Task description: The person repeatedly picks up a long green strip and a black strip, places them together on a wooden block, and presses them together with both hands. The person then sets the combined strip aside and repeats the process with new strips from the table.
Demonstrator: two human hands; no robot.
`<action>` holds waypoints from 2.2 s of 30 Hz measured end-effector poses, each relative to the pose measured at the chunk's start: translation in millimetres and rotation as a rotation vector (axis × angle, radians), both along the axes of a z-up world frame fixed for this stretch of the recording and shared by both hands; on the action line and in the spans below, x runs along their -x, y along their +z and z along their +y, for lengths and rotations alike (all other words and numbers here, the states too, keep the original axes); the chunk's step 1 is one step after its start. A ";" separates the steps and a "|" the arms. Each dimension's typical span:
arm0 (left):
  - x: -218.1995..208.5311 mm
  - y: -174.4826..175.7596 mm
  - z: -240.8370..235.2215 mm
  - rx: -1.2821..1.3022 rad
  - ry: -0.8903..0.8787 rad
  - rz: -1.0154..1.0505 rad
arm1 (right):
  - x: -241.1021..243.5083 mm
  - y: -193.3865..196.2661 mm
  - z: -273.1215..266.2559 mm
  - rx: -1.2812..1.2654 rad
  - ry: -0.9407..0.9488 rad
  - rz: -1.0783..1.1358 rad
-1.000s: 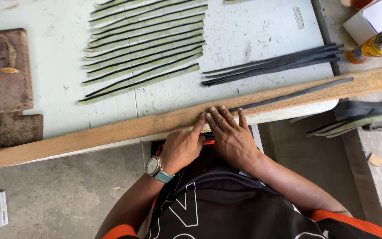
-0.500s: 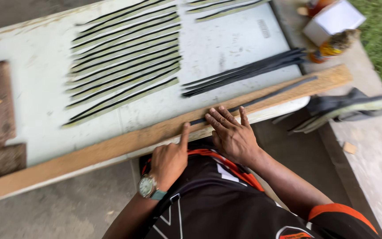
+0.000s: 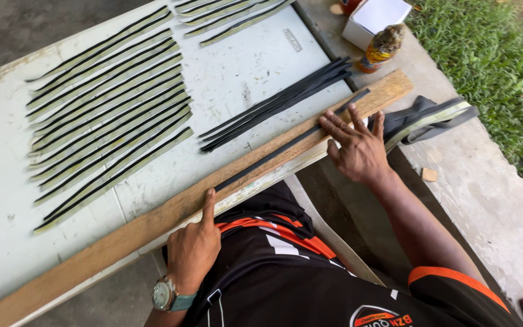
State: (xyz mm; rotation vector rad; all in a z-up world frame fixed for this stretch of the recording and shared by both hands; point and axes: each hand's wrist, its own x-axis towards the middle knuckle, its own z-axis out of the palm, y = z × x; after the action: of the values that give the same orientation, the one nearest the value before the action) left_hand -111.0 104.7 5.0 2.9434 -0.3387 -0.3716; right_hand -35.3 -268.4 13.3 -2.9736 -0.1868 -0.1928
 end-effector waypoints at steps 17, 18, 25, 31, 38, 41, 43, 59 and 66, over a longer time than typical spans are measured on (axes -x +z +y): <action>5.7 0.8 10.7 0.069 0.009 -0.065 | -36.1 -3.6 -66.0 -0.104 -0.207 -0.035; 4.6 6.4 9.5 0.121 0.009 -0.127 | -35.2 -5.1 -66.2 -0.117 -0.187 -0.059; -74.2 16.4 -112.1 0.314 -0.336 -0.456 | -33.9 -6.9 -68.6 -0.135 -0.146 -0.104; -78.7 -8.8 -102.7 0.150 -0.312 -0.215 | -37.3 -5.0 -70.4 -0.117 -0.141 -0.126; -28.5 -8.7 -16.8 0.151 -0.151 -0.380 | -38.6 -9.8 -73.5 -0.147 -0.127 -0.176; -19.8 -8.8 3.4 0.237 0.029 -0.255 | -43.2 -6.0 -77.2 -0.139 -0.118 -0.181; -21.9 -11.8 5.9 0.298 0.046 -0.309 | -46.8 -2.5 -80.4 -0.135 -0.085 -0.182; -56.1 -35.7 20.7 0.627 0.189 -0.326 | -72.3 25.8 -80.5 -0.048 0.123 -0.132; -124.8 -9.3 -5.0 0.486 0.051 -0.354 | -140.4 50.0 -37.8 0.253 0.066 -0.303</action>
State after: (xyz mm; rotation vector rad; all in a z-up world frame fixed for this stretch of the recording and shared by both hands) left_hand 13.9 99.8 -4.3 2.5154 -0.3368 0.2183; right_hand 105.1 -306.2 63.3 -3.1642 -0.3697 -0.6591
